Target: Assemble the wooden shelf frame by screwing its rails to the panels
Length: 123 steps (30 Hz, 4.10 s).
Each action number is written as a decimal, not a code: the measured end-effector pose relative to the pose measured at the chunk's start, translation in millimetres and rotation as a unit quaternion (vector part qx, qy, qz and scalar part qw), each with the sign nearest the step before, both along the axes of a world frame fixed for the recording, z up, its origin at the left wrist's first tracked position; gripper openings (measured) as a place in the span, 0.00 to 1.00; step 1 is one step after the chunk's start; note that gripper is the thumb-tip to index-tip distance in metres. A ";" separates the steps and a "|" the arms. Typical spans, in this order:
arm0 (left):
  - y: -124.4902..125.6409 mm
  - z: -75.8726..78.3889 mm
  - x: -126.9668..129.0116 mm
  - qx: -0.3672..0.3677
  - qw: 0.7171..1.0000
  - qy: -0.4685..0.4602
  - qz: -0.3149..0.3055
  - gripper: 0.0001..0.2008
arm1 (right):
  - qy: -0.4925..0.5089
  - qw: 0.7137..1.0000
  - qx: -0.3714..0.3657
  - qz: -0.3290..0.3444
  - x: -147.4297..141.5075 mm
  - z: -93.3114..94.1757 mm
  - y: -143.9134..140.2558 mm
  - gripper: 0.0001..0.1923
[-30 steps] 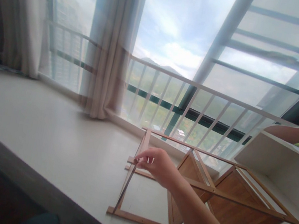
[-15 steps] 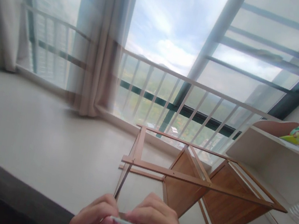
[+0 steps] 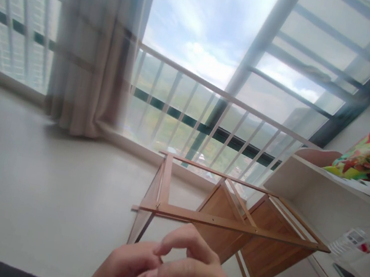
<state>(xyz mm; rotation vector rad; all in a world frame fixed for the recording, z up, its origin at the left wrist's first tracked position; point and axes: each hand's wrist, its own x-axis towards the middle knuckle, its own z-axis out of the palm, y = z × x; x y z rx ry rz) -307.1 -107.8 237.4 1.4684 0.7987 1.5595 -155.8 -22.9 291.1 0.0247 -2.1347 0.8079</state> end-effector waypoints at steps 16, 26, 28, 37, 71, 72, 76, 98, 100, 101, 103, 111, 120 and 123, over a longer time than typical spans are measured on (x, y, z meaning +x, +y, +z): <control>35.0 22.4 -42.1 0.158 0.878 0.199 0.406 0.06 | -0.225 0.886 0.387 -0.121 -29.8 88.4 45.3 0.10; 41.6 17.3 -37.0 0.077 0.947 0.107 0.293 0.06 | -0.228 0.839 0.482 -0.104 -36.9 91.3 50.7 0.08; 43.8 16.2 -36.2 0.071 0.949 0.093 0.293 0.05 | -0.234 0.836 0.485 -0.107 -37.7 90.5 51.9 0.08; 45.6 14.8 -36.5 0.060 0.946 0.084 0.306 0.04 | -0.246 0.824 0.501 -0.094 -43.3 93.2 50.3 0.11; 48.0 16.5 -36.2 0.031 0.955 0.081 0.284 0.09 | -0.307 0.867 0.382 0.089 -40.5 130.9 87.6 0.11; 47.9 16.9 -36.5 0.031 0.955 0.080 0.283 0.09 | -0.306 0.869 0.377 0.092 -42.1 131.3 86.6 0.11; 47.8 18.8 -37.3 0.027 0.959 0.076 0.271 0.10 | -0.323 0.878 0.341 0.092 -49.5 129.6 82.2 0.08; 51.4 16.2 -35.6 0.072 0.943 0.091 0.311 0.09 | -0.294 0.945 0.102 -0.101 -52.7 104.4 67.1 0.05; 52.6 15.1 -34.6 0.076 0.941 0.097 0.316 0.10 | -0.294 0.941 0.122 -0.117 -54.6 102.8 61.8 0.05; 53.3 14.3 -33.9 0.079 0.941 0.095 0.316 0.10 | -0.300 0.938 0.123 -0.126 -56.0 101.7 58.3 0.05; 54.7 12.4 -32.7 0.079 0.944 0.080 0.309 0.08 | -0.319 0.928 0.117 -0.155 -59.2 99.4 51.1 0.05; 53.4 12.4 -33.6 0.101 0.932 0.096 0.335 0.08 | -0.401 0.911 -0.031 -0.096 -56.3 105.3 46.5 0.11; 55.2 11.5 -32.2 0.090 0.935 0.107 0.326 0.09 | -0.339 0.933 -0.103 -0.059 -52.1 105.7 63.1 0.10; 53.3 11.8 -32.3 0.087 0.936 0.108 0.324 0.11 | -0.319 0.946 -0.044 -0.044 -50.4 101.1 62.6 0.16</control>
